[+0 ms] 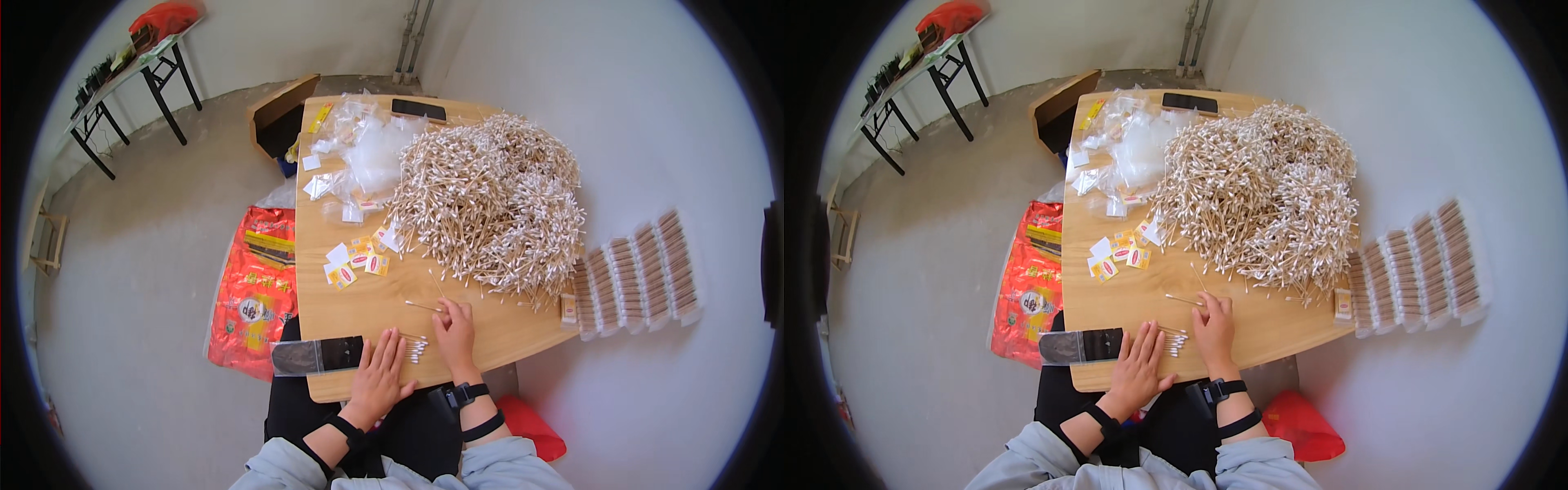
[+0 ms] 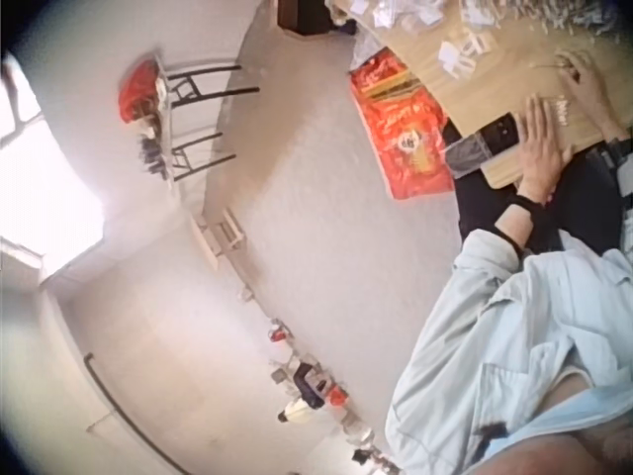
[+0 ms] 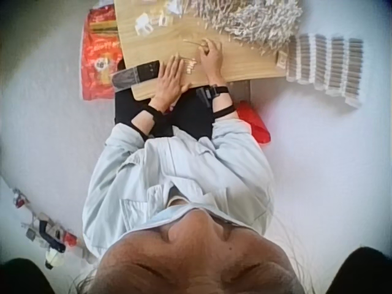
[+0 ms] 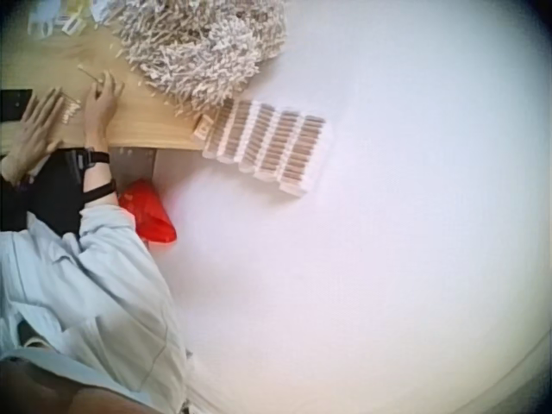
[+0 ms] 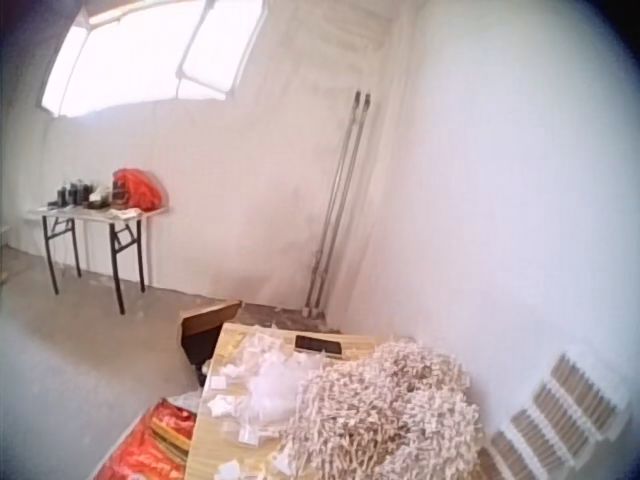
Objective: Count, align, and package cotton swabs into small plastic bags.
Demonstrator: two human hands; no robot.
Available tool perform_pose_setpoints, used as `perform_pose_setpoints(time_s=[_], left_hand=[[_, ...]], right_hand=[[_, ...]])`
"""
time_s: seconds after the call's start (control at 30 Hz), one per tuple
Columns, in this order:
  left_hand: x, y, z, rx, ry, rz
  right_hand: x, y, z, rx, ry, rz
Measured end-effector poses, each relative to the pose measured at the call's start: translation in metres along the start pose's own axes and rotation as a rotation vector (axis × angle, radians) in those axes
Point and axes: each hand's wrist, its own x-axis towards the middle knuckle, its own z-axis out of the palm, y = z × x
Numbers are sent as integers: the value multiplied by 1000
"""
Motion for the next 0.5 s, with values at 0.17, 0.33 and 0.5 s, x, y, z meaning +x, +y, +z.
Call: perform_pose_setpoints(time_s=[0.17, 0.33, 0.5], left_hand=[[-4, -3, 10, -17, 32, 16], [-4, -1, 3, 8, 21, 15], [-2, 0, 2, 40, 15, 31]], right_hand=[[8, 10, -2, -246, -294, -123], [11, 0, 4, -58, -19, -50], [29, 20, 12, -198, 167, -54]])
